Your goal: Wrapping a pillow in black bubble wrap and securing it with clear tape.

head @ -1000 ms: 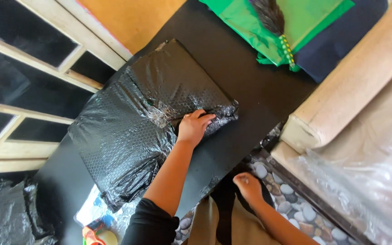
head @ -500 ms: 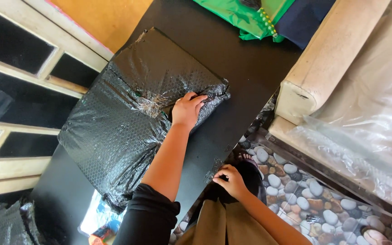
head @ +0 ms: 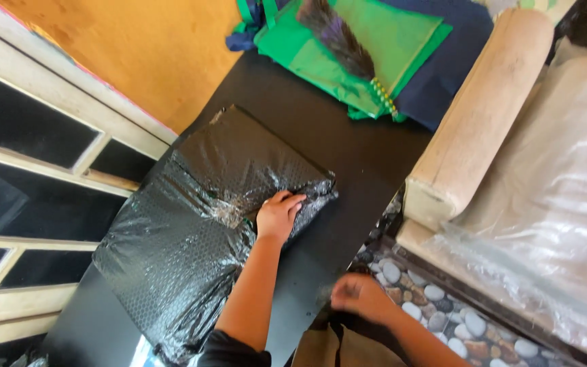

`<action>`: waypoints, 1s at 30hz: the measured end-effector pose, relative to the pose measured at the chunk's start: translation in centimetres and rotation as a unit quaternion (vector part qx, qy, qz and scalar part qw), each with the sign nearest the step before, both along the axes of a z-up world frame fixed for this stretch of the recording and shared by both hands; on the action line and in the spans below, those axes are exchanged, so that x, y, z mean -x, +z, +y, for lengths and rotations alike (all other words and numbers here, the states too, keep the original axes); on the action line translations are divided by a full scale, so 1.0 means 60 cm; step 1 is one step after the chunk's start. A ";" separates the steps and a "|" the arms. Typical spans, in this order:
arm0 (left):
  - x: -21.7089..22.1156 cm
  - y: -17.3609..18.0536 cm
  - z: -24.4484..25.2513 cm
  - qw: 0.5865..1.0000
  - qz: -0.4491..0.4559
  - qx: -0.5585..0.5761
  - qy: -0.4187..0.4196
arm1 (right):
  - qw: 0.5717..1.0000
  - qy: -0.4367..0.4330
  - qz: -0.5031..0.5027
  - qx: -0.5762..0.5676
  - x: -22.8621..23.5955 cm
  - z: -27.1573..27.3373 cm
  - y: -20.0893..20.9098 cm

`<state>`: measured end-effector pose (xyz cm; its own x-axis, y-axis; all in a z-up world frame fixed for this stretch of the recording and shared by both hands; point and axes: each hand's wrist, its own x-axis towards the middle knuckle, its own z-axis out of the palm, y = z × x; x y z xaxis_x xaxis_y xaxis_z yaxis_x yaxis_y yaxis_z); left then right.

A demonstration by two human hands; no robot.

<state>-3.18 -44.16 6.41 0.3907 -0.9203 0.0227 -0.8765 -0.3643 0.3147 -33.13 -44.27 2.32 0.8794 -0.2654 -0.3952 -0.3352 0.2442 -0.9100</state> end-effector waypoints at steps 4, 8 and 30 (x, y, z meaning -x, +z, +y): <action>-0.002 -0.016 0.002 0.998 -0.010 0.046 0.030 | 0.975 -0.194 0.024 0.102 -0.092 -0.133 0.059; -0.003 -0.020 -0.001 0.998 -0.016 0.027 0.058 | 0.927 -0.320 -0.136 -0.140 -0.208 -0.190 0.005; 0.007 -0.085 -0.001 0.940 -0.283 0.189 -0.014 | 0.914 -0.164 0.225 0.295 -0.289 -0.258 0.065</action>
